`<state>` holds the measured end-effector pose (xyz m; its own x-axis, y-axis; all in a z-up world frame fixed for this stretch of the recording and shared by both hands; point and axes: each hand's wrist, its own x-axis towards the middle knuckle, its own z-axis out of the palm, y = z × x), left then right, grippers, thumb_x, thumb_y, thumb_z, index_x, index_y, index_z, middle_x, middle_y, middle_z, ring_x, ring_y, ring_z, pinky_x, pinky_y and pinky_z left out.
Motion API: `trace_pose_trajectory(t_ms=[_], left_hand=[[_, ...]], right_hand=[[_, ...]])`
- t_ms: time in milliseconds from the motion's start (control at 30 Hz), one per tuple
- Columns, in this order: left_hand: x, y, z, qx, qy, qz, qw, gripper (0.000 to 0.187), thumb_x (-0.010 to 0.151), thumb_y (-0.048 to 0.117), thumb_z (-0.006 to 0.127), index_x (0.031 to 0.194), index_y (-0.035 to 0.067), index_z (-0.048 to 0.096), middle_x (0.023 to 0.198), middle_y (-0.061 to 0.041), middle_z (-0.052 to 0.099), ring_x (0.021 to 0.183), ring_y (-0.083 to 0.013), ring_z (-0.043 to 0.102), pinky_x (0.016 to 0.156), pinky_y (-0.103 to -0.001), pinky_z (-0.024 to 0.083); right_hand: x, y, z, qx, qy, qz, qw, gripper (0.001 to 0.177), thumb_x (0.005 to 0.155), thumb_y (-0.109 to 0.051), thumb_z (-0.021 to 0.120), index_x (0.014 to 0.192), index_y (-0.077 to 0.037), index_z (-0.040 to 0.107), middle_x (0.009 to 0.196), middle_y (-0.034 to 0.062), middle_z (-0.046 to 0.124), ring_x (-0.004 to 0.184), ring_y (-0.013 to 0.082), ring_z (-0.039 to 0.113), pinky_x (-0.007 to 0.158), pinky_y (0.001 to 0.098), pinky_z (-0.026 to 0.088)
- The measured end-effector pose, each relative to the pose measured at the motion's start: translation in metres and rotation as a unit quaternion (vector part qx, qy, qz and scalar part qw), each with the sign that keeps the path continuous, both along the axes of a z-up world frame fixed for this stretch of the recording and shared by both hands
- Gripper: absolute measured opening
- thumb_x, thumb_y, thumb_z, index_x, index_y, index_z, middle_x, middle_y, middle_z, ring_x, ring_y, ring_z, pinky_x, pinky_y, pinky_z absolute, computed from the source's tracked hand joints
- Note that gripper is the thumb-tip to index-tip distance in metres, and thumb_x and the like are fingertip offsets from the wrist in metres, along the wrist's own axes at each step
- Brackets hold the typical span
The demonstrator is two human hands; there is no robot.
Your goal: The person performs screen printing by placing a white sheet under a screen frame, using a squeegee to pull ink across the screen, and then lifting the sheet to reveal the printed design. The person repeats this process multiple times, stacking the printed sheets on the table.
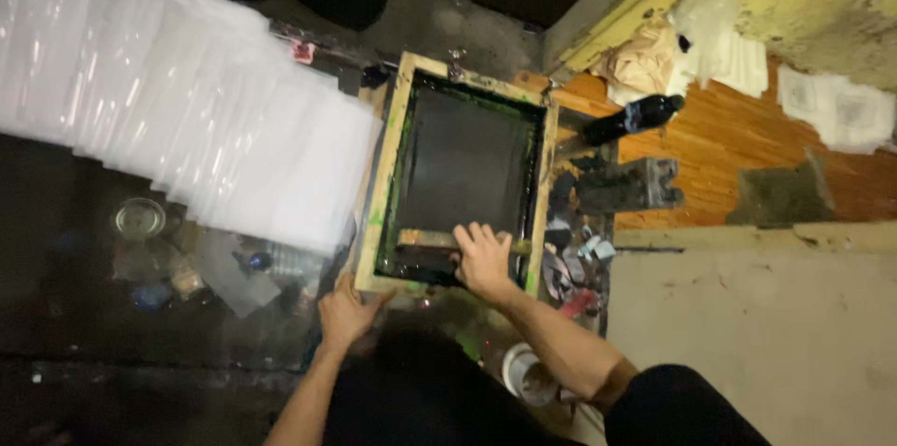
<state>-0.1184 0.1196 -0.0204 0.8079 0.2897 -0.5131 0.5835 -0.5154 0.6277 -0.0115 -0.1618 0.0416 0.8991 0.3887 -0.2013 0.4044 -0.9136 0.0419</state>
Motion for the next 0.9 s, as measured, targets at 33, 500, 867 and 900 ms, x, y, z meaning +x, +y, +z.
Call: trace_pose_trajectory(t_ms=[33,500,867,900], left_hand=[[-0.005,-0.001,-0.012,0.002,-0.001,0.002,1.0,0.076,0.065,0.074,0.092,0.101,0.011,0.069,0.095,-0.024,0.08,0.104,-0.048,0.078,0.085,-0.06,0.061],[-0.009,-0.007,-0.033,-0.053,-0.116,0.047,0.991,0.069,0.064,0.061,0.101,0.068,0.015,0.05,0.055,0.001,0.042,0.055,-0.0154,0.043,0.059,-0.035,0.039],[0.11,-0.046,0.14,-0.31,-0.344,0.047,0.885,0.049,0.095,0.043,0.069,0.128,0.007,0.062,0.093,-0.006,0.078,0.083,-0.0177,0.075,0.077,-0.035,0.062],[0.131,-0.044,0.139,-0.322,-0.429,-0.042,0.843,0.075,0.105,0.07,0.048,0.144,0.005,0.051,0.085,-0.003,0.074,0.073,-0.0172,0.073,0.071,-0.035,0.061]], right_hand=[[0.031,-0.001,-0.005,0.002,-0.001,0.002,1.0,0.048,0.086,-0.038,0.079,0.126,-0.023,0.056,0.116,0.0024,0.059,0.114,0.0267,0.06,0.096,0.0586,0.047],[0.169,-0.008,0.022,0.054,0.001,-0.017,0.998,0.047,0.096,-0.022,0.077,0.134,-0.011,0.053,0.119,0.0136,0.061,0.113,0.0385,0.06,0.093,0.0705,0.048],[0.036,-0.057,0.21,0.215,-0.388,-0.035,0.896,0.057,0.069,-0.013,0.057,0.125,-0.005,0.065,0.115,0.0175,0.066,0.106,0.0398,0.059,0.091,0.0526,0.038],[0.06,-0.049,0.242,0.266,-0.433,-0.025,0.861,0.058,0.068,-0.012,0.056,0.124,0.001,0.062,0.113,0.0211,0.062,0.103,0.0417,0.058,0.089,0.0514,0.037]])
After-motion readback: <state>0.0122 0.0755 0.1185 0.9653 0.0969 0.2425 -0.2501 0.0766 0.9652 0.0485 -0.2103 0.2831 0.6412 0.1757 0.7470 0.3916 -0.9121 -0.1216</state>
